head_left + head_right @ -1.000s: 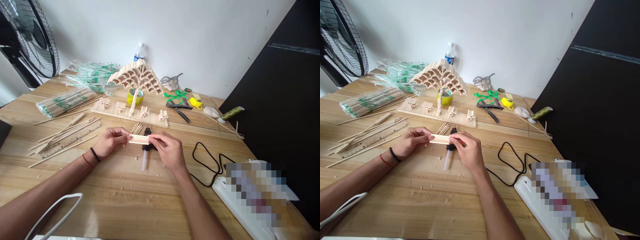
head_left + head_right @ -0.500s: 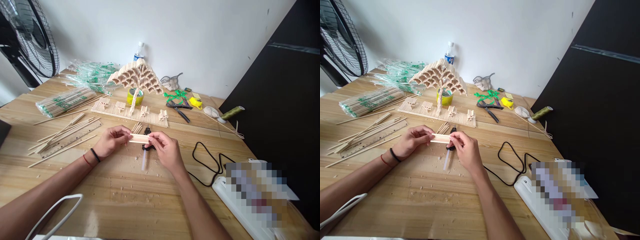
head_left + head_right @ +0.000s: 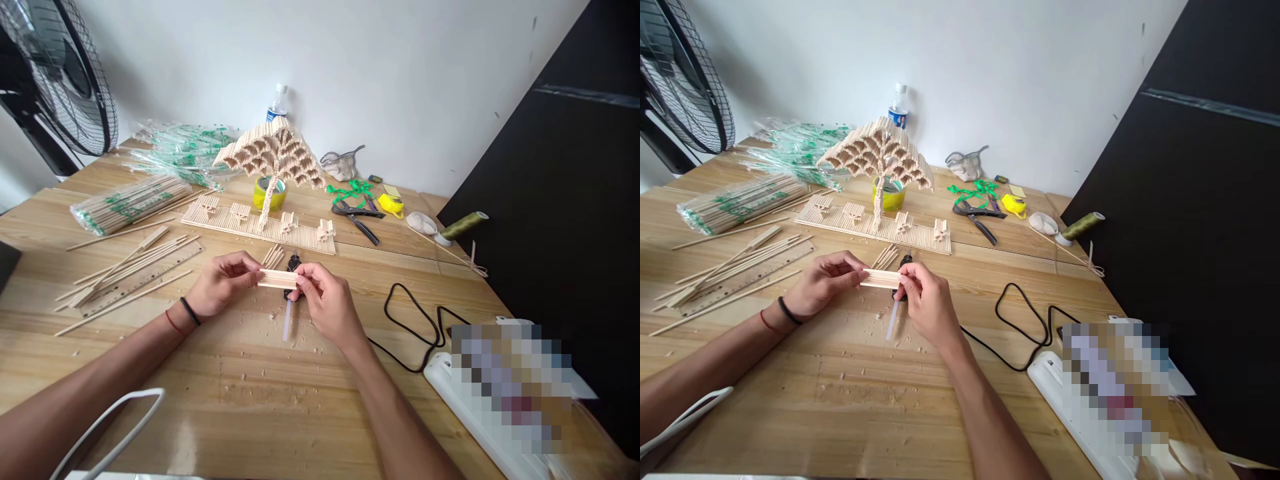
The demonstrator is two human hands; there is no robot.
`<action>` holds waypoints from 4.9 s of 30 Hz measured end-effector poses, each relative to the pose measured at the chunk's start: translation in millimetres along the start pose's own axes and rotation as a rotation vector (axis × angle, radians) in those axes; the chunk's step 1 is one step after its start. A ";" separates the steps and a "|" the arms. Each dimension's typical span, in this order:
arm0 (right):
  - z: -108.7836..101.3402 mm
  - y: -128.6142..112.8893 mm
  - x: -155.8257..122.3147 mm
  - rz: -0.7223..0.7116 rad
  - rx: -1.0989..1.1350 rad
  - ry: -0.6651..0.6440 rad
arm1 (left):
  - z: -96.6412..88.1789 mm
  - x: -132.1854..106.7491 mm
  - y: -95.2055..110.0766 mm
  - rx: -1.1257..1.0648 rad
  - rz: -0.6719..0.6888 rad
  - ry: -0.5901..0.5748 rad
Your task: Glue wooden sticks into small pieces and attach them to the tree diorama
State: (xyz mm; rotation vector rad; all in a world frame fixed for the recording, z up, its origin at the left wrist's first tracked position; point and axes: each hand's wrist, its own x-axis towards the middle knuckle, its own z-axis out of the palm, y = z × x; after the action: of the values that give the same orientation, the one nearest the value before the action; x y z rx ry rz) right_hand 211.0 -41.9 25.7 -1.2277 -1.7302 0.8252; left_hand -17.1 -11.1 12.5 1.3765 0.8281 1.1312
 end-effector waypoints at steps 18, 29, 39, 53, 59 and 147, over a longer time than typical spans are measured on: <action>-2.6 1.4 -1.3 0.046 0.156 0.040 | 1.2 -0.6 3.2 0.043 -0.018 -0.009; -5.2 1.3 0.6 0.145 0.440 -0.064 | 0.8 1.9 0.9 0.020 -0.019 0.015; -9.9 1.1 2.3 0.184 0.485 -0.128 | 1.0 2.2 1.4 0.001 -0.028 0.009; -7.7 -0.3 3.3 0.187 0.482 -0.115 | 0.2 1.1 1.8 0.030 -0.040 -0.001; -5.2 2.2 5.0 0.200 0.543 -0.002 | 0.9 1.5 1.4 0.024 -0.057 0.027; -16.0 3.0 5.4 0.112 0.094 -0.183 | -2.1 -1.2 1.0 0.066 -0.060 -0.088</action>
State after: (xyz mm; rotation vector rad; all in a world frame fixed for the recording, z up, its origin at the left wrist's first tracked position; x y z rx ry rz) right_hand 225.7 -35.1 31.5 -1.2264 -1.7566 1.1024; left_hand -19.5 -11.8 13.1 1.4355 0.8444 0.9979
